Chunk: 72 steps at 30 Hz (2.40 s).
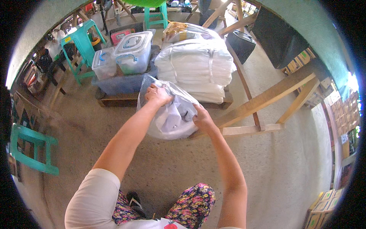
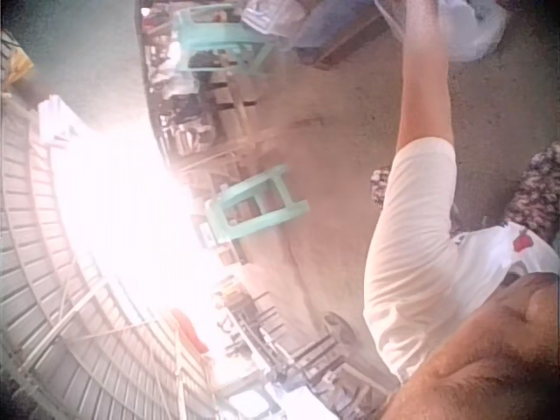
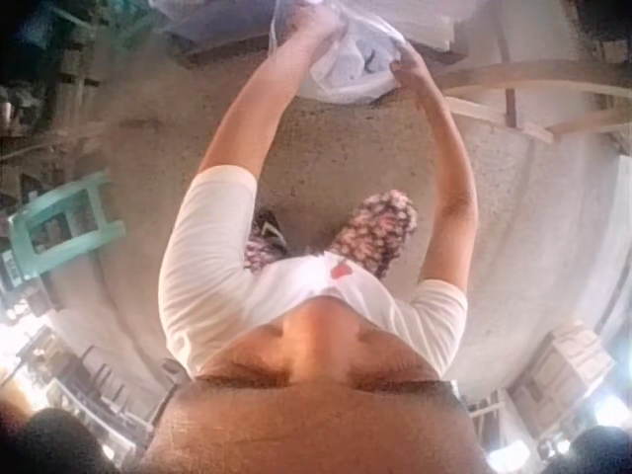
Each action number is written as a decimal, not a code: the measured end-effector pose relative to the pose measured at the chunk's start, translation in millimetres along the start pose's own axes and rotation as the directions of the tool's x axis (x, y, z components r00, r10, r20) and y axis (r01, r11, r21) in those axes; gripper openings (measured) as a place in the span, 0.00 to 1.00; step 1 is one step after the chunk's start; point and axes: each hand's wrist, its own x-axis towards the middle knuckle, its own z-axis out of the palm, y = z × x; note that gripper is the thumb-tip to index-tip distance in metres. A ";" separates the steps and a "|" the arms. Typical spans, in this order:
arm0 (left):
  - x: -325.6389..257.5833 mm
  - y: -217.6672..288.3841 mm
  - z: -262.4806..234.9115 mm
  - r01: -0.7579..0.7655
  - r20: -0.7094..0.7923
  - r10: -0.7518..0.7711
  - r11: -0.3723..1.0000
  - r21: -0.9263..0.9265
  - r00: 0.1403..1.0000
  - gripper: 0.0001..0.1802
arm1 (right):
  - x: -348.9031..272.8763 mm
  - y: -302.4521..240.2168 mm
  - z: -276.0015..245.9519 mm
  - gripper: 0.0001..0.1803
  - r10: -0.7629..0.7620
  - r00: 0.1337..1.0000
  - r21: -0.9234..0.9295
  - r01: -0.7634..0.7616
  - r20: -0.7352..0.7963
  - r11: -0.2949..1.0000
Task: The person unrolls a bundle of wire combs, places them in a plastic container, and then manually inserts individual wire combs into the pre-punched holes of several notebooks to bind them.
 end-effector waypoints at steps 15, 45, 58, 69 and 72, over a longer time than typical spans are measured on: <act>-9.5 33.1 -11.6 -0.080 0.072 0.077 0.996 0.046 0.994 0.44 | 5.2 14.5 -23.6 0.35 0.092 0.992 0.216 -0.073 -0.081 0.974; -29.4 3.6 -33.0 -0.424 -0.202 0.430 0.903 0.073 0.880 0.42 | -28.5 4.2 40.9 0.12 -0.188 0.967 -0.050 0.199 0.173 0.979; -94.7 -260.3 -2.6 -0.186 -0.341 -0.433 0.361 -0.914 0.835 0.38 | -31.4 -5.8 59.7 0.15 -0.164 0.942 -0.136 0.211 0.294 0.968; -101.8 -239.0 172.3 0.351 -0.011 -0.376 0.875 -0.334 0.927 0.38 | -37.0 -30.9 36.9 0.15 0.068 0.890 -0.396 0.131 0.450 0.909; -72.7 -111.9 91.3 -0.273 -0.565 -0.042 0.844 -0.462 0.824 0.41 | -49.4 -26.8 36.2 0.15 -0.134 0.802 -0.327 0.382 0.583 0.864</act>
